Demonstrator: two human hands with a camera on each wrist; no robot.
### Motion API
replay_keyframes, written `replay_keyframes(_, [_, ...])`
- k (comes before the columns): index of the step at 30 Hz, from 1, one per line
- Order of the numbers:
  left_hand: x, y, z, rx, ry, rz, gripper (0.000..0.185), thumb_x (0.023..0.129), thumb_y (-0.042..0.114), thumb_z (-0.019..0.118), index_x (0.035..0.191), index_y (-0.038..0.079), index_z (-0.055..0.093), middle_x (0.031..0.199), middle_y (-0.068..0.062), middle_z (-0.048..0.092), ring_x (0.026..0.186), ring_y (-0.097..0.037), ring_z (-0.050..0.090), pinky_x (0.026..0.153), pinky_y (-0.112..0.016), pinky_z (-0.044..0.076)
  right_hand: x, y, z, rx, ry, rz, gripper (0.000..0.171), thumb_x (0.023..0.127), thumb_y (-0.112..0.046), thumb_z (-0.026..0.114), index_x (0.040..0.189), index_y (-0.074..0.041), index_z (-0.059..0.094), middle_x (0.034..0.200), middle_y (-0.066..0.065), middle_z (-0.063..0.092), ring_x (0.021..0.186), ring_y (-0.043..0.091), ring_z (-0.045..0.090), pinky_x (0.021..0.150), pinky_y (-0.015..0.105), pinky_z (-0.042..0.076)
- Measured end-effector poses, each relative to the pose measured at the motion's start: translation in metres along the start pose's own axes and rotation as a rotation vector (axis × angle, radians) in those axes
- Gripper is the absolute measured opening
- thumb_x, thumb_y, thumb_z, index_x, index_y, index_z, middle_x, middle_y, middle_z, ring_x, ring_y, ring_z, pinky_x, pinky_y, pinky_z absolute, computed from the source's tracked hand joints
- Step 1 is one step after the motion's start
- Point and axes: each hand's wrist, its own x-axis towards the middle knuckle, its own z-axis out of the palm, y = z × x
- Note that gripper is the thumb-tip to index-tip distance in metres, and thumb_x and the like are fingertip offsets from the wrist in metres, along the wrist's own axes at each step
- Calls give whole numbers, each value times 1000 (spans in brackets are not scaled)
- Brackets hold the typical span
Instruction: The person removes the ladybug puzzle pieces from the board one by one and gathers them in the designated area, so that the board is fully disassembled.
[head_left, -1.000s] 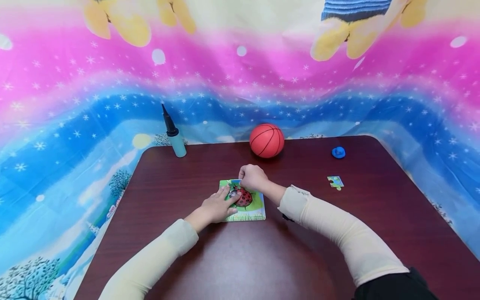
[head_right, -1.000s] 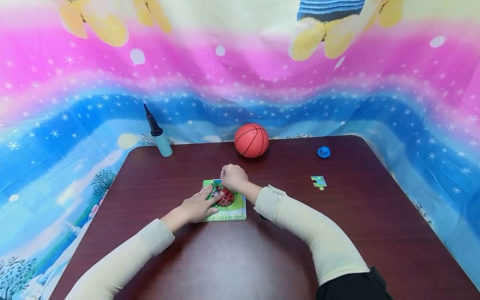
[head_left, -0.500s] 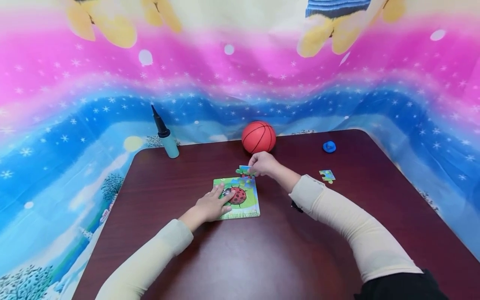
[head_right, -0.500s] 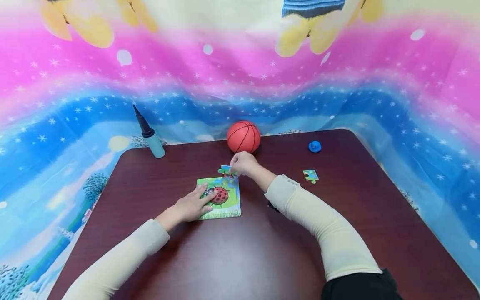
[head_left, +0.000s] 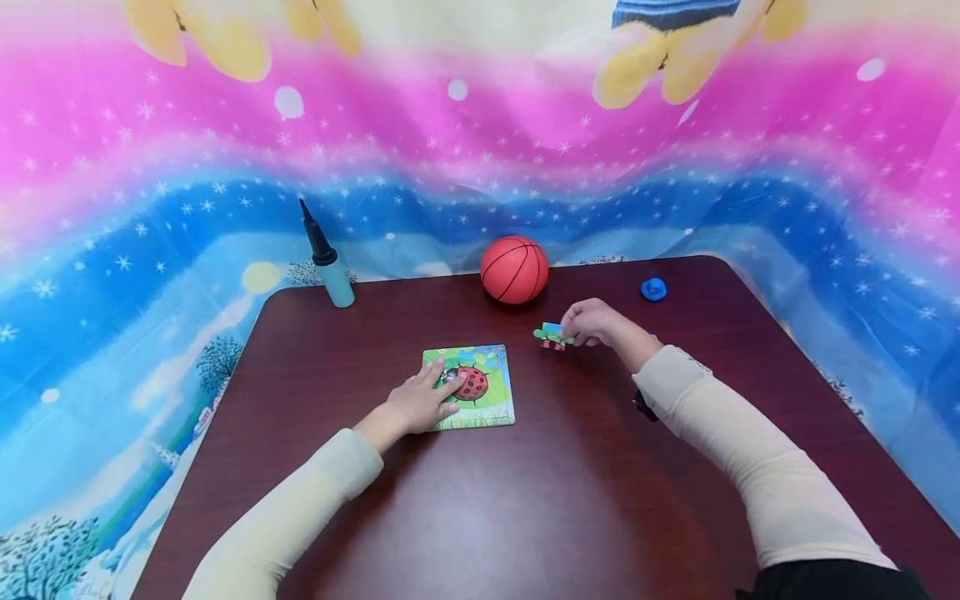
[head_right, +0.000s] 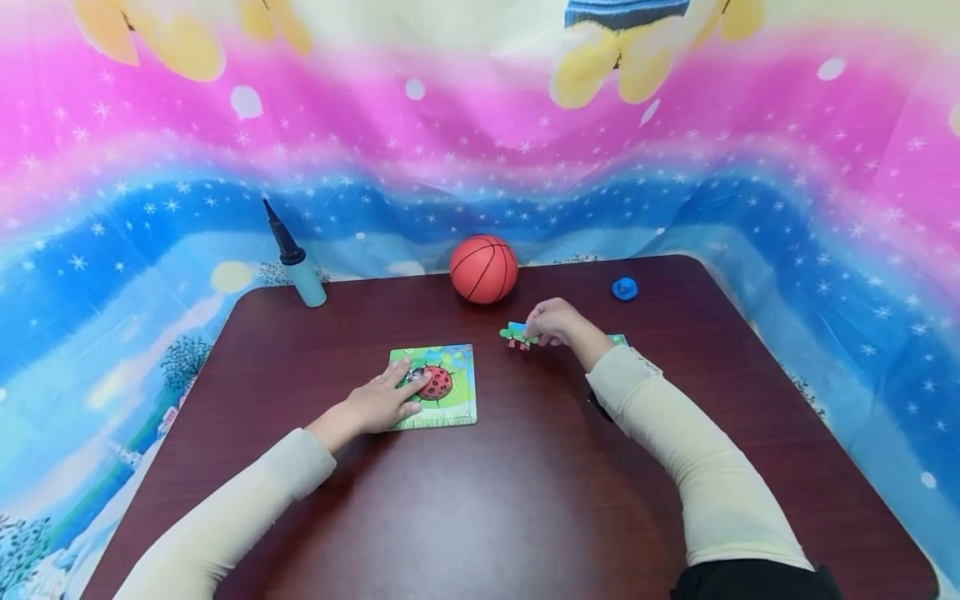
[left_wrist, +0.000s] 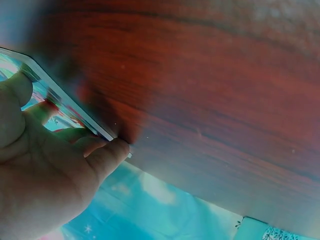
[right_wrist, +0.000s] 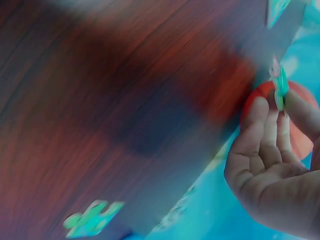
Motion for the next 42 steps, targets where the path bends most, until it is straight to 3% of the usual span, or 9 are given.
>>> replay_keyframes(8, [0, 1, -1, -17, -18, 0, 57, 98, 47, 41, 150, 30, 24, 158, -11, 2, 145, -28, 3, 110, -48, 24, 1, 28, -27, -63, -106, 34, 19, 89, -15, 65, 102, -2, 61, 91, 3, 60, 85, 23, 59, 81, 41, 45])
replay_keyframes(16, [2, -1, -3, -11, -16, 2, 57, 98, 47, 40, 150, 30, 24, 159, -10, 0, 145, -27, 2, 112, -47, 22, 2, 39, -49, -80, -67, 14, 10, 90, -11, 63, 94, -2, 66, 80, 2, 61, 72, 22, 54, 64, 33, 39])
replay_keyframes(21, [1, -2, -5, -14, -10, -1, 57, 98, 46, 41, 150, 29, 24, 159, -10, 0, 145, -27, 2, 112, -46, 21, 7, 41, -46, -138, -67, -9, 11, 90, -11, 64, 94, -1, 64, 81, 3, 60, 72, 21, 54, 64, 33, 40])
replay_keyframes(26, [0, -1, -4, -19, -9, 18, 58, 99, 47, 40, 151, 29, 24, 158, -11, 0, 145, -28, 2, 113, -46, 20, 10, 47, -40, -250, 11, -9, 10, 90, -11, 62, 94, -2, 62, 81, 4, 57, 75, 21, 53, 68, 35, 44])
replay_keyframes(32, [0, 0, -6, -31, -11, 10, 57, 99, 46, 41, 150, 29, 24, 158, -11, -1, 145, -28, 1, 113, -46, 18, 12, 49, -32, -435, 117, -59, 21, 90, -15, 62, 70, -8, 57, 62, 1, 47, 66, 21, 48, 62, 34, 41])
replay_keyframes(35, [-1, 0, -6, -28, -18, 5, 57, 99, 46, 40, 151, 29, 23, 158, -10, -1, 145, -27, 1, 113, -46, 19, 13, 49, -29, -495, 145, -56, 25, 90, -16, 59, 65, -12, 56, 60, 0, 47, 65, 20, 49, 59, 34, 39])
replay_keyframes(38, [-1, 0, -7, -21, -28, 5, 58, 98, 47, 40, 151, 29, 23, 158, -10, -1, 145, -27, 2, 112, -47, 20, 14, 50, -26, -502, 154, -40, 20, 90, -15, 56, 71, -11, 60, 66, 2, 53, 69, 21, 52, 61, 35, 40])
replay_keyframes(42, [-1, 1, -8, -28, -29, -1, 58, 98, 46, 40, 151, 29, 23, 159, -10, -1, 145, -28, 2, 112, -48, 21, 16, 52, -22, -485, 189, -44, 6, 86, -14, 60, 87, -8, 61, 87, 8, 58, 80, 25, 53, 68, 41, 43])
